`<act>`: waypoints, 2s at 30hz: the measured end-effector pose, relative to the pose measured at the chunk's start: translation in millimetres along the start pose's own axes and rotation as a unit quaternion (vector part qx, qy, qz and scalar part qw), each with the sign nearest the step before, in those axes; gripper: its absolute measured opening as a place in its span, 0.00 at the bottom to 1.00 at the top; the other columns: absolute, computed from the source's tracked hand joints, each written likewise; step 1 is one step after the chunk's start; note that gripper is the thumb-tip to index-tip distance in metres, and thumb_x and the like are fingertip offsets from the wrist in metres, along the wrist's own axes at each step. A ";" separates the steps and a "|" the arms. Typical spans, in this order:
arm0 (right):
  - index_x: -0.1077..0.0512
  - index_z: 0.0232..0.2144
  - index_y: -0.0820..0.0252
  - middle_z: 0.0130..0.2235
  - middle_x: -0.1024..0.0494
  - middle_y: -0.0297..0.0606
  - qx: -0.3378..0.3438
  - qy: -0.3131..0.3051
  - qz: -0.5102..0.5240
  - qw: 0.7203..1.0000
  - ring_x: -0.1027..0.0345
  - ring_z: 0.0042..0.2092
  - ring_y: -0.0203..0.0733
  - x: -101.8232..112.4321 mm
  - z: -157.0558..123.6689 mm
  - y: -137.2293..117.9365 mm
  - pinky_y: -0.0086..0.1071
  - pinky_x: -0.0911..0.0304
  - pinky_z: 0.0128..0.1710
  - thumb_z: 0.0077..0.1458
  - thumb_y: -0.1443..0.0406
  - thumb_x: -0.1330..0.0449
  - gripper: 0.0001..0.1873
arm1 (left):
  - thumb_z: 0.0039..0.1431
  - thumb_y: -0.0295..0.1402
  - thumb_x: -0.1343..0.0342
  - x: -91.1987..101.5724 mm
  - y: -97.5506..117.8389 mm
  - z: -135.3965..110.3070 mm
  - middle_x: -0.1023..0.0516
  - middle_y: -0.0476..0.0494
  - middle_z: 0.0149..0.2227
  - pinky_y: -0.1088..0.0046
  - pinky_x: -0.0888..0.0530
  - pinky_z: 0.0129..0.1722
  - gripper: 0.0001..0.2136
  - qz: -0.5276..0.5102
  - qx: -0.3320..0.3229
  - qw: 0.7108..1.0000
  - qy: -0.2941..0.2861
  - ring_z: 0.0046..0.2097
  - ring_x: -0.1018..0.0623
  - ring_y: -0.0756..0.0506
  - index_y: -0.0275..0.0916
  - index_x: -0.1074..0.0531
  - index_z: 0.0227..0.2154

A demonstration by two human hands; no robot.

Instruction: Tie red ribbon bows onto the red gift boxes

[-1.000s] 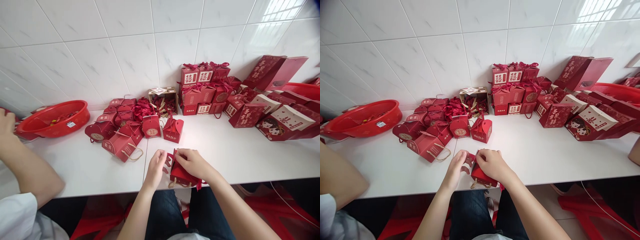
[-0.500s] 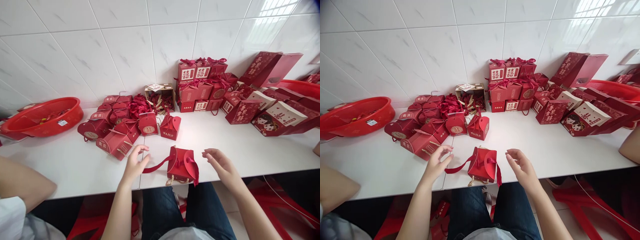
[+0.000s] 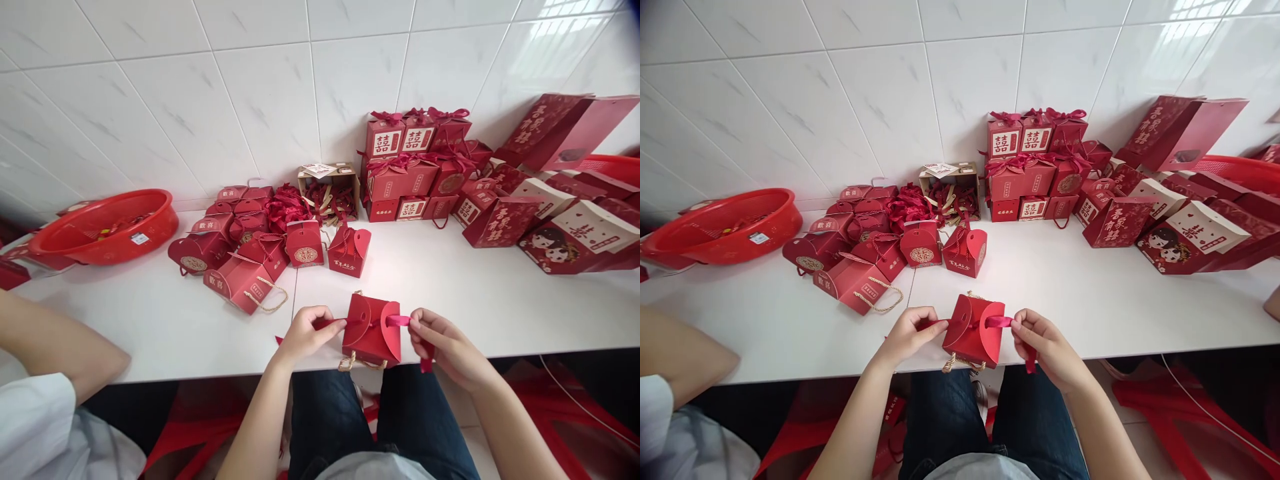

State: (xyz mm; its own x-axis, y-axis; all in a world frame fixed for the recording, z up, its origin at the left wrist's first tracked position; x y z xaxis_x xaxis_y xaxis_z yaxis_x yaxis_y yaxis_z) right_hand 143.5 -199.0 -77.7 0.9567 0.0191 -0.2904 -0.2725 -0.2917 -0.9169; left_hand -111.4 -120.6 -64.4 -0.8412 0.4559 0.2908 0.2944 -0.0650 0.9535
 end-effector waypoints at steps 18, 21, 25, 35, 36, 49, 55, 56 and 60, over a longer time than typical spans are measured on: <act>0.37 0.39 0.55 0.20 0.37 0.24 0.237 0.117 -0.311 0.913 0.49 0.21 0.32 -8.0 28.7 -43.9 0.29 0.51 0.23 0.56 0.56 0.40 0.13 | 0.51 0.43 0.39 26.4 25.9 -32.4 0.47 0.56 0.18 0.75 0.48 0.22 0.18 -0.074 0.035 0.992 0.100 0.22 0.46 0.54 0.38 0.38 0.17; 0.36 0.38 0.55 0.20 0.38 0.24 0.260 0.135 -0.355 0.888 0.49 0.22 0.32 -4.6 26.0 -50.0 0.29 0.50 0.24 0.56 0.58 0.40 0.11 | 0.52 0.42 0.40 21.9 27.9 -26.3 0.47 0.56 0.19 0.74 0.48 0.23 0.19 -0.060 0.036 0.994 0.089 0.23 0.46 0.53 0.39 0.40 0.17; 0.35 0.39 0.55 0.20 0.38 0.24 0.256 0.150 -0.358 0.885 0.49 0.22 0.33 4.6 18.1 -53.4 0.29 0.50 0.24 0.55 0.57 0.39 0.13 | 0.54 0.42 0.42 13.7 28.1 -16.0 0.48 0.56 0.19 0.74 0.47 0.24 0.19 -0.051 0.038 0.995 0.071 0.24 0.46 0.52 0.39 0.42 0.17; 0.34 0.43 0.55 0.31 0.28 0.35 0.219 0.176 -0.435 0.856 0.35 0.33 0.41 27.2 23.0 -17.9 0.35 0.38 0.34 0.56 0.55 0.43 0.16 | 0.51 0.45 0.43 -7.9 0.6 -0.6 0.29 0.49 0.31 0.72 0.35 0.34 0.13 -0.015 0.076 0.989 0.127 0.34 0.29 0.46 0.41 0.32 0.26; 0.34 0.45 0.55 0.38 0.27 0.39 0.230 0.198 -0.433 0.849 0.33 0.39 0.44 27.4 21.3 -10.8 0.37 0.37 0.38 0.56 0.54 0.43 0.17 | 0.51 0.45 0.43 -7.8 -4.3 -6.6 0.27 0.46 0.37 0.70 0.34 0.38 0.13 -0.009 0.076 0.979 0.188 0.40 0.28 0.44 0.41 0.31 0.30; 0.29 0.40 0.60 0.20 0.35 0.27 -0.079 0.078 0.050 0.993 0.55 0.13 0.25 -9.3 8.1 35.5 0.22 0.65 0.13 0.54 0.47 0.43 0.23 | 0.59 0.41 0.47 -26.0 -25.4 -54.3 0.34 0.55 0.23 0.73 0.36 0.29 0.24 -0.070 0.166 0.983 0.033 0.26 0.33 0.49 0.42 0.38 0.57; 0.28 0.39 0.52 0.31 0.28 0.32 -0.007 0.081 0.346 0.935 0.44 0.21 0.28 -13.9 23.0 34.9 0.22 0.48 0.13 0.48 0.58 0.33 0.15 | 0.59 0.27 0.47 -31.7 -26.9 -37.3 0.23 0.42 0.43 0.74 0.28 0.31 0.17 -0.533 0.145 0.817 0.166 0.36 0.22 0.49 0.42 0.34 0.51; 0.27 0.37 0.52 0.31 0.27 0.33 0.008 0.084 0.359 0.930 0.39 0.24 0.31 -14.3 23.7 34.4 0.23 0.43 0.14 0.48 0.58 0.33 0.14 | 0.61 0.26 0.50 -33.3 -26.0 -35.0 0.23 0.41 0.42 0.75 0.27 0.31 0.12 -0.597 0.154 0.769 0.170 0.36 0.22 0.49 0.40 0.31 0.46; 0.29 0.26 0.53 0.27 0.30 0.32 0.038 0.108 0.382 0.917 0.33 0.29 0.35 -15.0 23.9 32.7 0.26 0.34 0.19 0.46 0.58 0.31 0.11 | 0.66 0.28 0.56 -40.3 -24.2 -29.7 0.22 0.44 0.33 0.80 0.27 0.26 0.12 -0.712 0.179 0.656 0.176 0.31 0.22 0.52 0.37 0.27 0.35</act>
State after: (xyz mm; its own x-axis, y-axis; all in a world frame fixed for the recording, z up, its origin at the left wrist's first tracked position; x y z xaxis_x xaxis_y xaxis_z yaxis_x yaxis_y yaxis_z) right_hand 117.8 -186.0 -109.9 0.4801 -0.3551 -0.8021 -0.8697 -0.0734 -0.4881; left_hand -98.1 -163.8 -96.8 -0.4124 -0.4083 -0.8144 -0.8687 0.4455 0.2165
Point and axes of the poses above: each hand's wrist, its own z-axis towards the middle knuckle, its own x-axis out of the back of the hand, y = z × x, the point moved 1 cm from there along z, towards the middle knuckle
